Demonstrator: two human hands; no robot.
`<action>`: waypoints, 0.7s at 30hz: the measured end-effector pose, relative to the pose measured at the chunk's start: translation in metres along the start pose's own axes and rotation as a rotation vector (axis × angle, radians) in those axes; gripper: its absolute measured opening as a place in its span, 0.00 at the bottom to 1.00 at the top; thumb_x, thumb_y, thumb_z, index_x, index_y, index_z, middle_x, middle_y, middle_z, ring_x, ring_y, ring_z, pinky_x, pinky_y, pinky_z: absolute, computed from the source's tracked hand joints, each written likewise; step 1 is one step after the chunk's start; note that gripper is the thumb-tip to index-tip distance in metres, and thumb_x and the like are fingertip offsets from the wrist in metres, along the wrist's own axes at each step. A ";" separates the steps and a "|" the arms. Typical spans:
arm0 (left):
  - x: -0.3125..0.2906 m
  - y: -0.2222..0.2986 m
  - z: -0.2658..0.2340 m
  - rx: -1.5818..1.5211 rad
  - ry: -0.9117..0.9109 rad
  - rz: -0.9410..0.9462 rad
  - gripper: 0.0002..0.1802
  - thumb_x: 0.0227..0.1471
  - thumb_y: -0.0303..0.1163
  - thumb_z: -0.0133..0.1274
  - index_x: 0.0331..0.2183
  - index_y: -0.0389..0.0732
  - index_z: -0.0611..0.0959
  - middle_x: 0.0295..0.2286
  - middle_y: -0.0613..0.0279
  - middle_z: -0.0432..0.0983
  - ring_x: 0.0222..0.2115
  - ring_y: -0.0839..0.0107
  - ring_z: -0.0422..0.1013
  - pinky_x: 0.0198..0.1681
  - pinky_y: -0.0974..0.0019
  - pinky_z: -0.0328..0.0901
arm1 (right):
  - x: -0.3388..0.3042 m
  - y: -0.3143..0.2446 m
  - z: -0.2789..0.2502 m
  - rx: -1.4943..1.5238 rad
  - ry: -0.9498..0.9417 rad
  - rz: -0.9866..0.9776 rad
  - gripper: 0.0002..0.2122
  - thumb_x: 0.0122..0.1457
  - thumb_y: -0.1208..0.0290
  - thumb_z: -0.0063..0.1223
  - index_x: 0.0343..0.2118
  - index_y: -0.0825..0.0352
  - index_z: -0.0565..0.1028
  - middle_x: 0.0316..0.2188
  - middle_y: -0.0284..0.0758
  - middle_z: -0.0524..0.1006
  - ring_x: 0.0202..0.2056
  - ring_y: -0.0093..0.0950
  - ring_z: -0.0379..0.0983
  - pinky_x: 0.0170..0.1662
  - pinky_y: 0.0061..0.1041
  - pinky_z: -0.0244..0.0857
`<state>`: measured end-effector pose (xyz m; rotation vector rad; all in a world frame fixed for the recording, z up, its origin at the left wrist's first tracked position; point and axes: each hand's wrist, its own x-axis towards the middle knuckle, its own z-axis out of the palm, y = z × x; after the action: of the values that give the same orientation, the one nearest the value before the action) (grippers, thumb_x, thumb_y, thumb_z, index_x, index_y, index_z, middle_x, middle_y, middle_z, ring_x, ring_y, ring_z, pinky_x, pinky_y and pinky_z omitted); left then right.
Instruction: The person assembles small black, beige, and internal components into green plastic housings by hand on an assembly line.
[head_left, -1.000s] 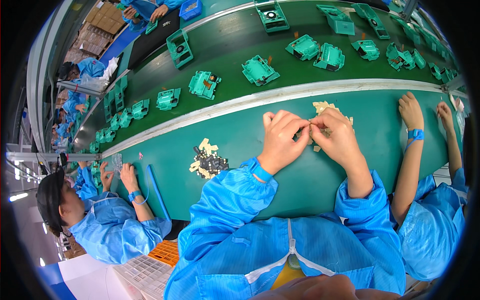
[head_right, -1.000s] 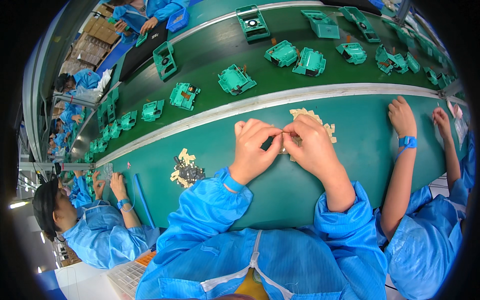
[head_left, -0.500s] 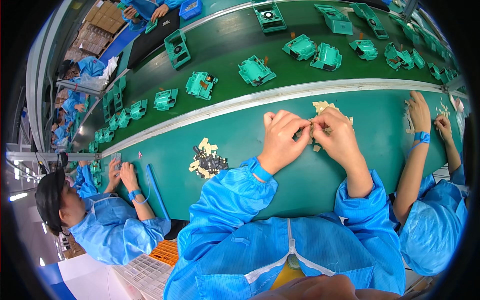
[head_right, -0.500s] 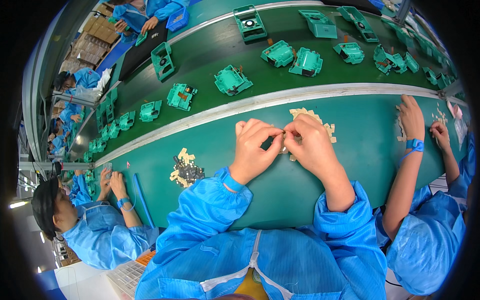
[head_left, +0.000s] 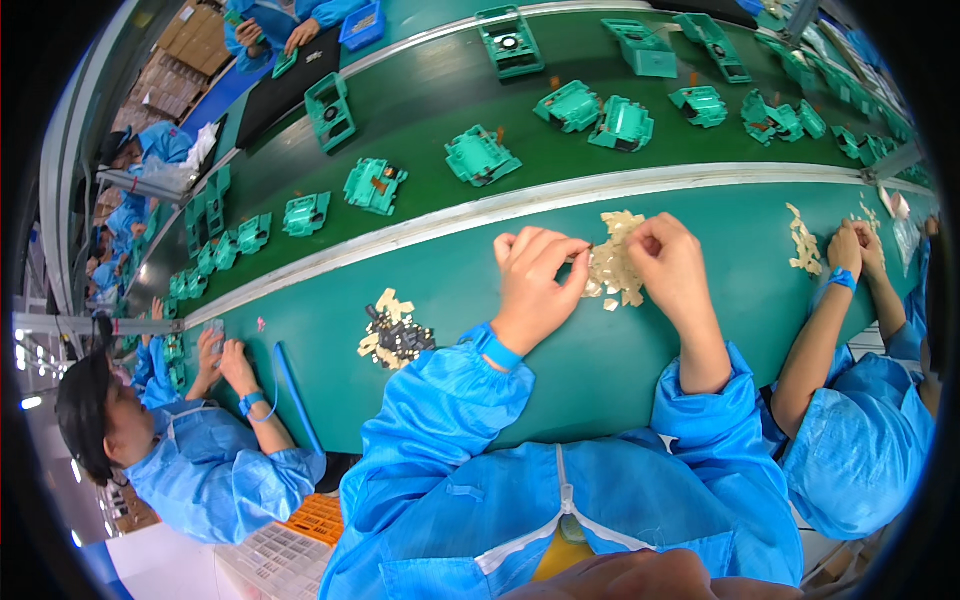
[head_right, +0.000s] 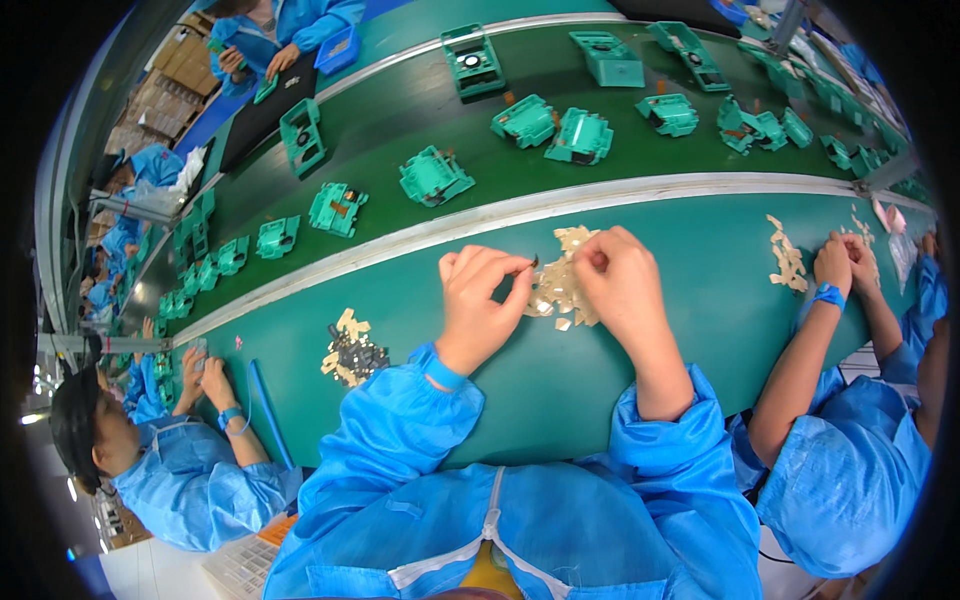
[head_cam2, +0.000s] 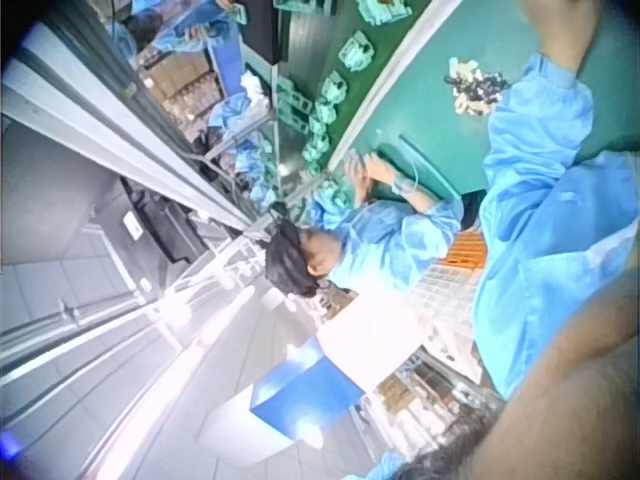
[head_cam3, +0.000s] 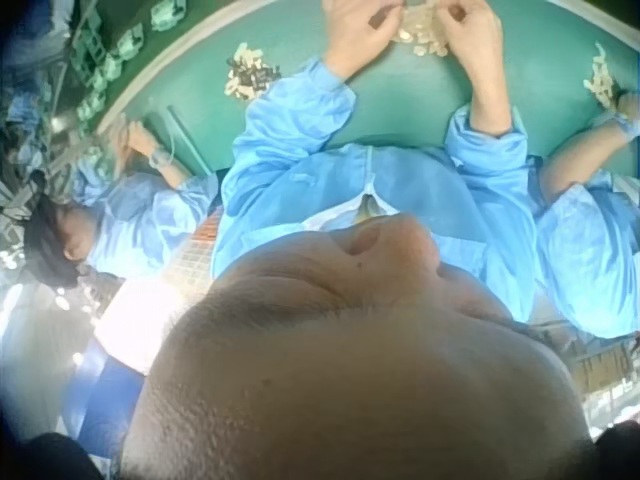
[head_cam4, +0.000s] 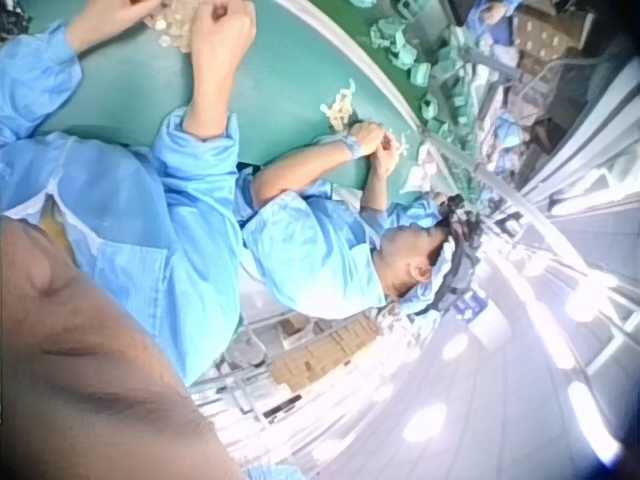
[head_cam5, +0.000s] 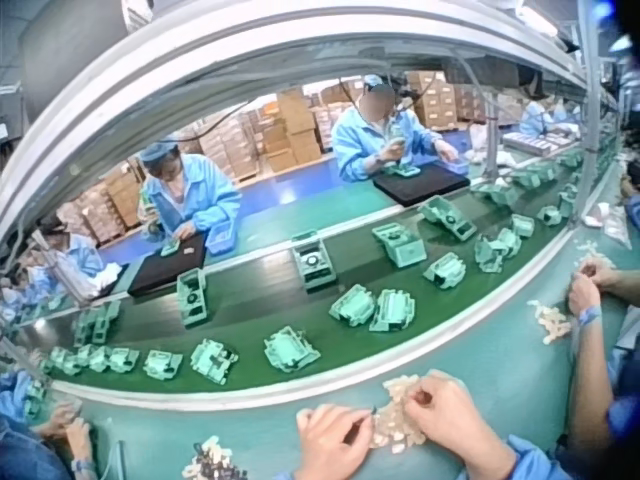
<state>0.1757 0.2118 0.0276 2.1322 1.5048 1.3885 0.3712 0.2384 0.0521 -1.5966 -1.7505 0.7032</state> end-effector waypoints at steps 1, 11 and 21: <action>0.000 0.002 0.002 0.022 -0.002 0.015 0.05 0.46 0.26 0.65 0.29 0.46 0.85 0.28 0.70 0.79 0.33 0.69 0.72 0.42 0.61 0.55 | 0.000 0.002 0.002 0.060 0.004 -0.016 0.03 0.53 0.78 0.58 0.28 0.72 0.78 0.27 0.40 0.76 0.27 0.33 0.75 0.32 0.30 0.69; 0.007 0.015 0.001 0.207 0.006 0.099 0.16 0.46 0.32 0.68 0.39 0.47 0.83 0.36 0.70 0.77 0.41 0.67 0.71 0.47 0.56 0.55 | 0.003 0.004 -0.002 0.513 -0.005 0.085 0.05 0.61 0.75 0.56 0.32 0.71 0.80 0.27 0.33 0.78 0.28 0.22 0.73 0.31 0.24 0.65; 0.005 0.021 0.008 0.297 0.031 0.203 0.19 0.44 0.35 0.69 0.41 0.50 0.83 0.36 0.72 0.75 0.42 0.69 0.70 0.50 0.49 0.53 | 0.003 0.003 -0.015 0.597 -0.252 0.290 0.19 0.62 0.59 0.60 0.19 0.68 0.75 0.20 0.25 0.71 0.23 0.14 0.61 0.26 0.19 0.53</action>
<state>0.1955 0.2086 0.0390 2.5143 1.6331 1.3348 0.3843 0.2410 0.0596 -1.3823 -1.2914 1.4639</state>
